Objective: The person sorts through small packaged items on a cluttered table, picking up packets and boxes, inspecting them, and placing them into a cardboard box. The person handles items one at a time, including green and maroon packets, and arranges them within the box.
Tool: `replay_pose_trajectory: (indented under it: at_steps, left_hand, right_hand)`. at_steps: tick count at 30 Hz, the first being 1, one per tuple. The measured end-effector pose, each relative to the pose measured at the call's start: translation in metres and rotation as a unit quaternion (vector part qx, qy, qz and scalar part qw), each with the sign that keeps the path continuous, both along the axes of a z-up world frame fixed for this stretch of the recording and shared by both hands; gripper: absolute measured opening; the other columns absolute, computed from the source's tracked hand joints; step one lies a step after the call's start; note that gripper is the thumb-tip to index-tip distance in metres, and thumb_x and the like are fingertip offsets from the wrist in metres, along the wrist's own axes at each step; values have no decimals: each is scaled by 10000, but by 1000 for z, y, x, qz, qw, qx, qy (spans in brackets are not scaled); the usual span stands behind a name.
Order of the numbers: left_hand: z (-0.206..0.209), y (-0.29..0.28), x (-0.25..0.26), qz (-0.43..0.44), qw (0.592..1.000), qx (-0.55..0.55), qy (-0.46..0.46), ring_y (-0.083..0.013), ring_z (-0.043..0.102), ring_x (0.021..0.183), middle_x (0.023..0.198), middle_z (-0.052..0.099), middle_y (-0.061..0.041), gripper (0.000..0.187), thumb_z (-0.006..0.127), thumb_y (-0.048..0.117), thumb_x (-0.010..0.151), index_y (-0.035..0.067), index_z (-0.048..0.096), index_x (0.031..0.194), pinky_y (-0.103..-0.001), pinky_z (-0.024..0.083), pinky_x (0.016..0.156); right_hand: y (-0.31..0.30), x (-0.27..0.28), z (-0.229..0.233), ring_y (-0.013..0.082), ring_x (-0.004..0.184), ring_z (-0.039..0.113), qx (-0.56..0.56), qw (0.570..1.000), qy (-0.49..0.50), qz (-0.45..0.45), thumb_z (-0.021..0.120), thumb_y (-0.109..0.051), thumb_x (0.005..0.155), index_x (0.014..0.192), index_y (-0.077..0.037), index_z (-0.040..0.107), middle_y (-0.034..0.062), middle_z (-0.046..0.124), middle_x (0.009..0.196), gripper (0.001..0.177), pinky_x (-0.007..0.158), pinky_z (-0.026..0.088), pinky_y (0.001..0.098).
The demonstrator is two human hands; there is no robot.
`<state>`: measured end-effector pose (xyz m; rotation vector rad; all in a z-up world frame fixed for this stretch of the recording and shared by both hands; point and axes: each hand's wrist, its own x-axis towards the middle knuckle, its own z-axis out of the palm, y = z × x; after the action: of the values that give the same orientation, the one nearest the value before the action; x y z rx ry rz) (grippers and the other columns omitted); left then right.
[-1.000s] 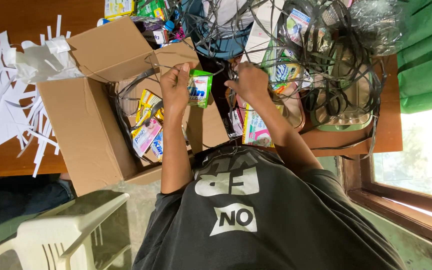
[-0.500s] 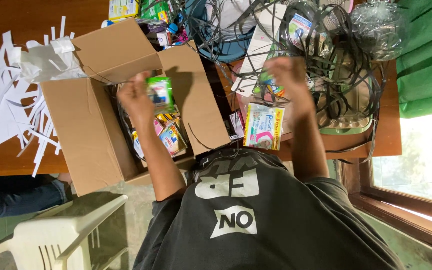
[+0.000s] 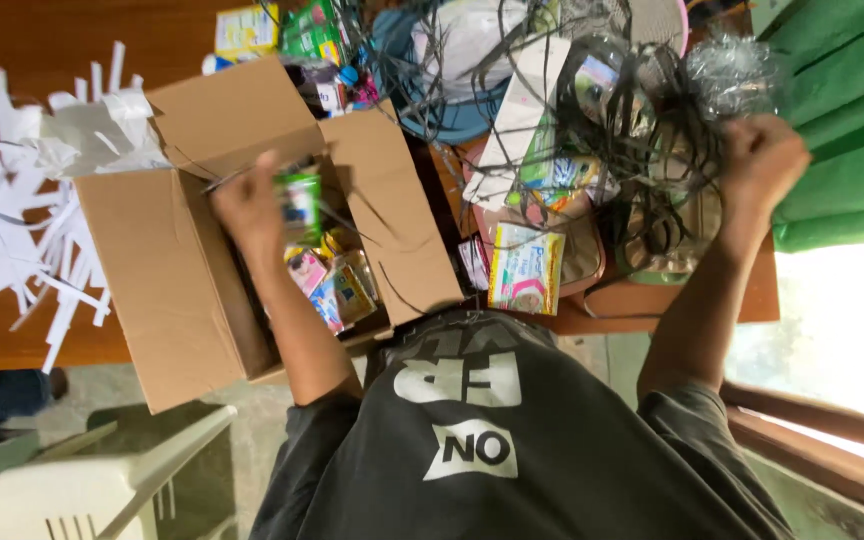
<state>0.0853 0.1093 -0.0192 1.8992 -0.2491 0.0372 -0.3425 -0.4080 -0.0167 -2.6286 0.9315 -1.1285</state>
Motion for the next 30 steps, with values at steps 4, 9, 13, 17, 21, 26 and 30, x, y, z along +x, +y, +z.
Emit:
replay_pose_trajectory:
  at_steps: [4, 9, 13, 17, 21, 26, 30]
  left_hand:
    - [-8, -68, -26, -232, 971, -19, -59, -122, 696, 812, 884, 784, -53, 295, 625, 256, 1054, 56, 831, 985, -302, 538, 765]
    - [21, -118, -57, -345, 934, 65, 73, -142, 548, 579, 665, 640, -111, 492, 657, 466, 997, 27, 725, 785, -357, 445, 558]
    - [35, -116, -59, -392, 889, 233, 48, -286, 492, 523, 572, 494, -193, 764, 646, 632, 960, -37, 561, 602, -448, 387, 541]
    - [36, -95, -61, -327, 907, 261, 55, -356, 562, 571, 547, 558, -131, 746, 531, 668, 945, 25, 614, 577, -467, 407, 568]
    - [34, -78, -46, -360, 918, 148, 72, -312, 574, 633, 641, 573, -189, 642, 521, 551, 1036, -15, 624, 750, -436, 440, 629]
    - [28, -67, -37, -327, 938, -108, -25, -175, 686, 1042, 1115, 757, -132, 391, 618, 323, 1066, -35, 697, 1205, -334, 517, 903]
    - [21, -43, -33, -202, 970, -98, 98, -176, 635, 1015, 1126, 716, -131, 349, 641, 225, 1034, 46, 707, 1326, -317, 517, 916]
  right_hand:
    - [72, 69, 21, 153, 607, 565, 127, 983, -53, 123, 760, 8, 941, 1042, -15, 641, 106, 628, 773, 158, 518, 429, 282]
    - [176, 145, 67, 79, 671, 695, 319, 928, 20, 192, 662, -49, 1060, 1062, -62, 727, 31, 747, 945, 67, 556, 531, 247]
    - [224, 175, 87, 74, 627, 619, 414, 877, -28, 243, 786, -51, 942, 1038, -8, 634, 39, 673, 789, 185, 504, 478, 231]
    - [252, 190, 69, 63, 649, 606, 462, 841, -78, 270, 777, -49, 919, 1028, 26, 635, -6, 659, 916, 194, 518, 445, 233]
    - [283, 212, 38, 60, 560, 566, 557, 771, -29, 307, 769, -118, 934, 1242, -19, 644, -7, 669, 724, 347, 478, 429, 226]
    - [295, 240, 23, 90, 712, 700, 402, 834, -12, 377, 755, -155, 985, 1261, -34, 698, 61, 755, 885, 306, 608, 547, 242]
    - [250, 241, 20, 131, 665, 701, 201, 926, 11, 318, 713, -130, 1030, 1215, 13, 678, 130, 748, 907, 237, 547, 551, 255]
